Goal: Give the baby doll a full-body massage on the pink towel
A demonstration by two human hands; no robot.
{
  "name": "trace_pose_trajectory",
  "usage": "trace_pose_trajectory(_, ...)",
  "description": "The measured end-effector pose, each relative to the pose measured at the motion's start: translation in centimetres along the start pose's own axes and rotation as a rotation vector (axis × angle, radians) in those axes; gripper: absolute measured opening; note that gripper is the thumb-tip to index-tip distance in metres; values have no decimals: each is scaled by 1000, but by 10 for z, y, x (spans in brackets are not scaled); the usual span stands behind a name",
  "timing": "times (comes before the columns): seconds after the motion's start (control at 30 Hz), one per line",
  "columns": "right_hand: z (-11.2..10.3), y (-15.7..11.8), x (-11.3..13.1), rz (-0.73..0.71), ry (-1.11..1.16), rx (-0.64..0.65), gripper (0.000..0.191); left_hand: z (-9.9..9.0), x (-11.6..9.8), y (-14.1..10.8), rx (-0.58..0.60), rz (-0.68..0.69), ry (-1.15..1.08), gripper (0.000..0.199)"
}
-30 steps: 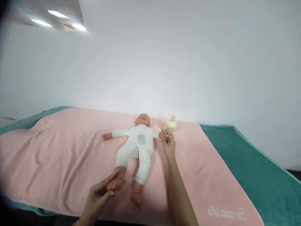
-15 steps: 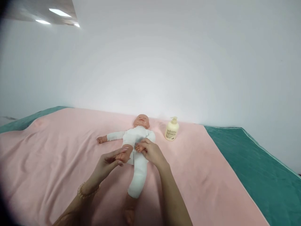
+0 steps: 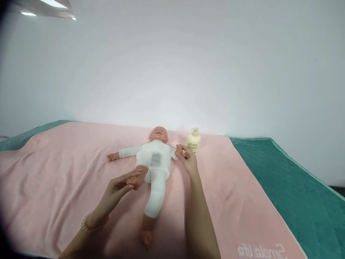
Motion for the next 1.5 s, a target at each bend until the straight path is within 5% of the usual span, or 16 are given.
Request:
trace_pose_trajectory(0.17, -33, 0, -31, 193, 442, -539, 33, -6, 4, -43, 46, 15, 59, 36)
trace_pose_trajectory(0.27, -39, -2, -48, 323, 604, -688, 17, -9, 14, -72, 108, 34, 111, 35)
trace_pose_trajectory(0.53, -39, 0, -61, 386, 665, -731, 12, -1, 39, -115, 234, 13, 174, 33)
trace_pose_trajectory(0.8, -35, 1, -60, 376, 623, -761, 15, 2, 43, -109, 224, 52, 153, 32)
trace_pose_trajectory(0.97, -21, -4, -43, 237, 557, -765, 15, -1, 37, -104, 151, 103, 168, 34)
trace_pose_trajectory(1.1, 2, -11, -19, 6, 392, -666, 33, -7, 31, -90, 121, 138, 205, 34)
trace_pose_trajectory(1.33, 51, -24, -3, -355, -134, -110, 31, -10, 16, -33, 43, 181, 162, 33)
trace_pose_trajectory(1.5, 68, -31, -3, -429, -336, 248, 37, -7, 12, 10, 17, 163, 73, 34)
Point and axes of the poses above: each hand's wrist, its own y-axis towards the middle knuckle, its own z-axis out of the palm, x = y × z, the point moved 2 cm from there along y, towards the middle knuckle, and after that the axes turned 8 degrees about x, right-handed, at the moved point
